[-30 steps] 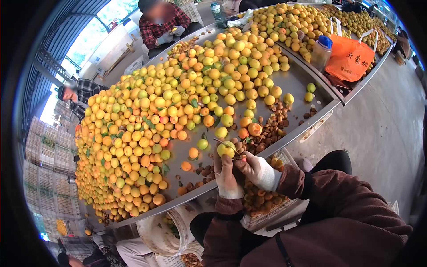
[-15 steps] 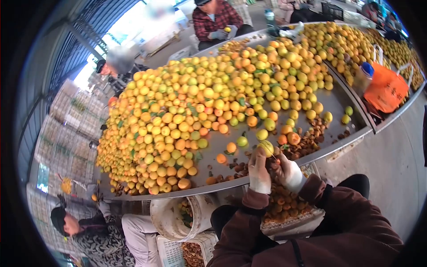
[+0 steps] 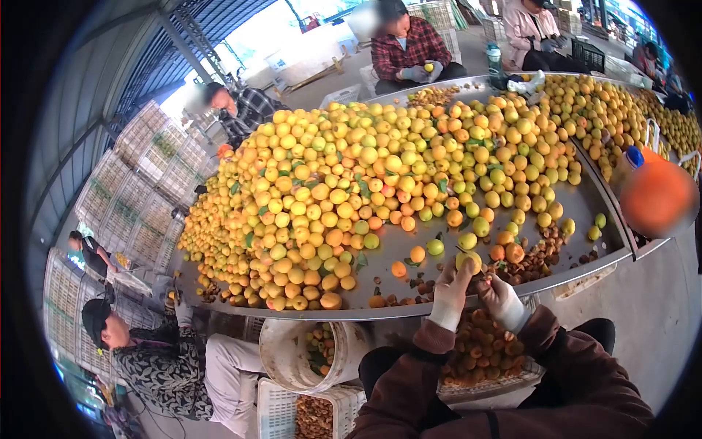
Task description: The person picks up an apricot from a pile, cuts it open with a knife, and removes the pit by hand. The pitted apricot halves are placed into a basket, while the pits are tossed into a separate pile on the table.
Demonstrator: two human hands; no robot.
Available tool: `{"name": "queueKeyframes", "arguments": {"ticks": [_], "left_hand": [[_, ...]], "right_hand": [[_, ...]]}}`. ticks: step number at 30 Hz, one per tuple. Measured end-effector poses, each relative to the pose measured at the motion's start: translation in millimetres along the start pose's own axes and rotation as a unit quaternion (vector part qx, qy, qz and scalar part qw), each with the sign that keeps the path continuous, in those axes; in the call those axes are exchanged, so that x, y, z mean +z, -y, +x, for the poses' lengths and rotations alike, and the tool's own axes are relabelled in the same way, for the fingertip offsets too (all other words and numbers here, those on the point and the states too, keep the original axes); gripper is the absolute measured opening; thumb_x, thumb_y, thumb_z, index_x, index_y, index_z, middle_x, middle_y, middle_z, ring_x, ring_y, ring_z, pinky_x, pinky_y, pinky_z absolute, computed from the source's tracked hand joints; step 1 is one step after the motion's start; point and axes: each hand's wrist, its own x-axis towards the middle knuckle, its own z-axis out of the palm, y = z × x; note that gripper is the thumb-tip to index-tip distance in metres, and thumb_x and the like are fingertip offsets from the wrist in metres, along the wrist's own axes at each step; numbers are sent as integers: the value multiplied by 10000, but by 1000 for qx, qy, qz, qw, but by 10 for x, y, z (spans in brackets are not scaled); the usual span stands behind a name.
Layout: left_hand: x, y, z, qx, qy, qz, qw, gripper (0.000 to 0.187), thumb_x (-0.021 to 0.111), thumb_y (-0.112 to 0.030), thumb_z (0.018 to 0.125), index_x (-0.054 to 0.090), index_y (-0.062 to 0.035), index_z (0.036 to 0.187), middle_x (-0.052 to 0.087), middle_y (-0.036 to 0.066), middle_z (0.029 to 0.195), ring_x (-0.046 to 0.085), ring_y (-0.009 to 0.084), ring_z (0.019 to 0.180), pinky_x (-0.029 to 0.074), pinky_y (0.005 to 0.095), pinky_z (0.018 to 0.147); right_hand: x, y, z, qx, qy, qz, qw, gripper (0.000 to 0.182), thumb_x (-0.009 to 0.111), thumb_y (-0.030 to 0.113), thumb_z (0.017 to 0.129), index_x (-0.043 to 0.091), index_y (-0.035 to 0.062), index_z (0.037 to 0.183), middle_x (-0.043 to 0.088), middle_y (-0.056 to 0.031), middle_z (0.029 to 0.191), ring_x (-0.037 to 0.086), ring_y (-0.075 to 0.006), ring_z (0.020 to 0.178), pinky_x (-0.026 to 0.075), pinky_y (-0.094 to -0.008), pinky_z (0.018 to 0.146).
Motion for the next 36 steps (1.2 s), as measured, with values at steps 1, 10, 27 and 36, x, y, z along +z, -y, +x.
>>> {"name": "queueKeyframes", "arguments": {"ticks": [1, 10, 27, 36], "left_hand": [[73, -169, -9, 33, 12, 112, 993, 225, 583, -115, 946, 566, 0, 1139, 639, 61, 989, 599, 124, 865, 513, 258, 741], [236, -211, -128, 86, 12, -15, 996, 405, 609, -123, 939, 489, -18, 1312, 597, 35, 1107, 582, 107, 924, 491, 250, 824], [130, 52, -43, 60, -24, -24, 998, 290, 599, -174, 956, 526, 4, 1173, 646, 85, 974, 624, 137, 853, 526, 261, 742], [168, -42, -93, 10, -51, -4, 999, 335, 568, -316, 979, 591, -19, 1132, 626, 24, 979, 578, 87, 873, 487, 231, 754]], "right_hand": [[-35, -28, 19, -2, 3, -2, 1000, 256, 490, 253, 1001, 520, 5, 1055, 547, -94, 762, 530, -170, 704, 462, -323, 662], [112, -17, 36, -30, -48, 30, 998, 169, 440, 154, 1003, 498, -3, 979, 518, -92, 746, 507, -153, 688, 440, -299, 647], [194, 130, 16, -45, -32, 119, 991, 320, 476, 327, 1015, 546, 18, 1055, 568, 13, 825, 514, -99, 743, 452, -266, 669], [147, 149, 14, -6, -22, 70, 997, 237, 451, 195, 1008, 527, -13, 1094, 587, -101, 825, 563, -154, 745, 463, -284, 685]]}}
